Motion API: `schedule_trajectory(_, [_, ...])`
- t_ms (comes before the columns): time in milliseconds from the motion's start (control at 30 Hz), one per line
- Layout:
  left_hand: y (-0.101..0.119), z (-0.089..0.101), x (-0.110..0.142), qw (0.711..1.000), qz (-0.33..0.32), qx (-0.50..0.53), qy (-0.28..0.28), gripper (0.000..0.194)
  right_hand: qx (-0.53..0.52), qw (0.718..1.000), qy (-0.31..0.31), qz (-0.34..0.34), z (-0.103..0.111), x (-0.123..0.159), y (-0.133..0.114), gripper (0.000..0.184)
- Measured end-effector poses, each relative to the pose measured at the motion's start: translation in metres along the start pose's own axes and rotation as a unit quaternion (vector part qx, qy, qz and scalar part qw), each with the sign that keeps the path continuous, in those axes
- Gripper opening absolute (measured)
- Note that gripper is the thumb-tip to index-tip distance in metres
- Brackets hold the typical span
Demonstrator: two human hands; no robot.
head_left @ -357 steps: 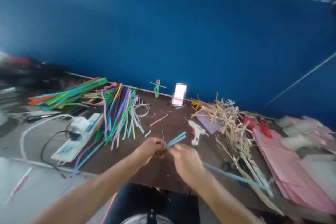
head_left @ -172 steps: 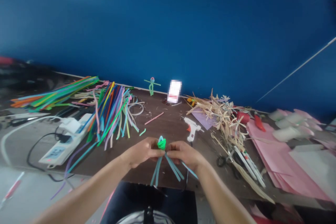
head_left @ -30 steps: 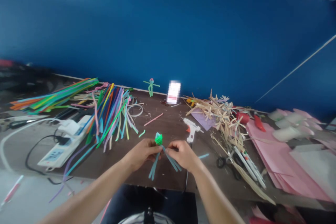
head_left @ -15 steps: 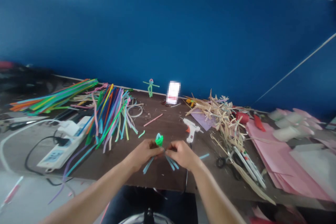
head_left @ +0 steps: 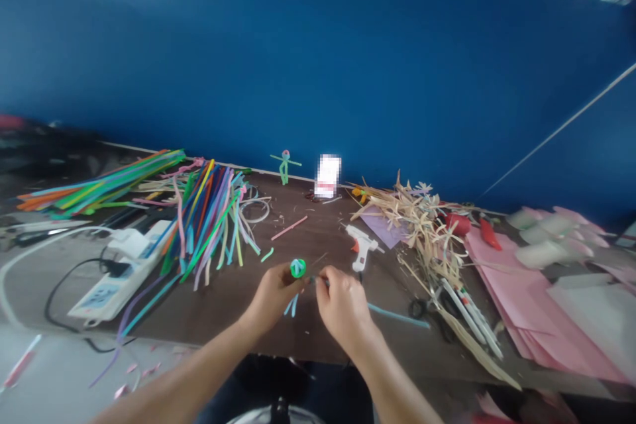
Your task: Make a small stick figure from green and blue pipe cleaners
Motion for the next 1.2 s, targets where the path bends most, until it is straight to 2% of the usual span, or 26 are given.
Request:
schedule_trajectory(100, [-0.001, 0.003, 0.000, 0.998, 0.009, 0.040, 0.051, 0.021, -0.003, 0.999, 0.039, 0.028, 0.003, 0.008, -0.010, 0.018])
schedule_trajectory(200, [-0.003, 0.003, 0.000, 0.992, 0.035, 0.103, 0.071, 0.023, -0.019, 0.997, 0.063, 0.050, 0.004, 0.014, -0.016, 0.023])
schedule_trajectory(300, [-0.009, -0.002, 0.000, 0.972, 0.094, 0.207, 0.061, 0.024, -0.044, 0.995, 0.072, 0.060, 0.001, 0.017, -0.018, 0.027])
schedule_trajectory(400, [-0.019, -0.009, 0.004, 0.936, 0.172, 0.306, 0.037, 0.022, -0.094, 0.991, 0.070, 0.061, -0.002, 0.018, -0.015, 0.029])
schedule_trajectory(500, [-0.022, -0.016, 0.007, 0.904, 0.218, 0.368, 0.013, 0.016, -0.168, 0.983, 0.064, 0.034, -0.007, 0.018, -0.005, 0.027])
schedule_trajectory(600, [-0.021, -0.020, 0.010, 0.875, 0.259, 0.408, 0.003, 0.010, -0.276, 0.960, 0.032, -0.014, -0.020, 0.014, 0.008, 0.023])
schedule_trajectory(733, [-0.012, -0.026, 0.013, 0.847, 0.304, 0.433, -0.050, 0.010, -0.435, 0.897, -0.062, -0.035, -0.037, 0.006, 0.015, 0.021])
schedule_trajectory(867, [-0.010, -0.022, 0.015, 0.861, 0.316, 0.392, -0.075, 0.007, -0.485, 0.864, -0.128, -0.039, -0.037, -0.001, 0.020, 0.015])
schedule_trajectory(1000, [-0.008, -0.014, 0.012, 0.906, 0.280, 0.303, -0.094, 0.013, -0.475, 0.856, -0.189, -0.077, -0.037, -0.007, 0.029, 0.014])
schedule_trajectory(1100, [-0.003, -0.008, 0.007, 0.958, 0.194, 0.184, -0.103, 0.018, -0.420, 0.884, -0.186, -0.081, -0.030, -0.012, 0.034, 0.012])
schedule_trajectory(1200, [0.002, -0.003, 0.002, 0.990, 0.096, 0.073, -0.073, 0.018, -0.331, 0.934, -0.122, -0.064, -0.015, -0.016, 0.034, 0.012])
Point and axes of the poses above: each hand's wrist, its own x-axis away from the middle knuckle, its own z-axis out of the back of the hand, y = z × x, the point moved 7 cm from there along -x, towards the middle knuckle, and after that the axes turned 2 degrees about x, right-handed, at the moved point
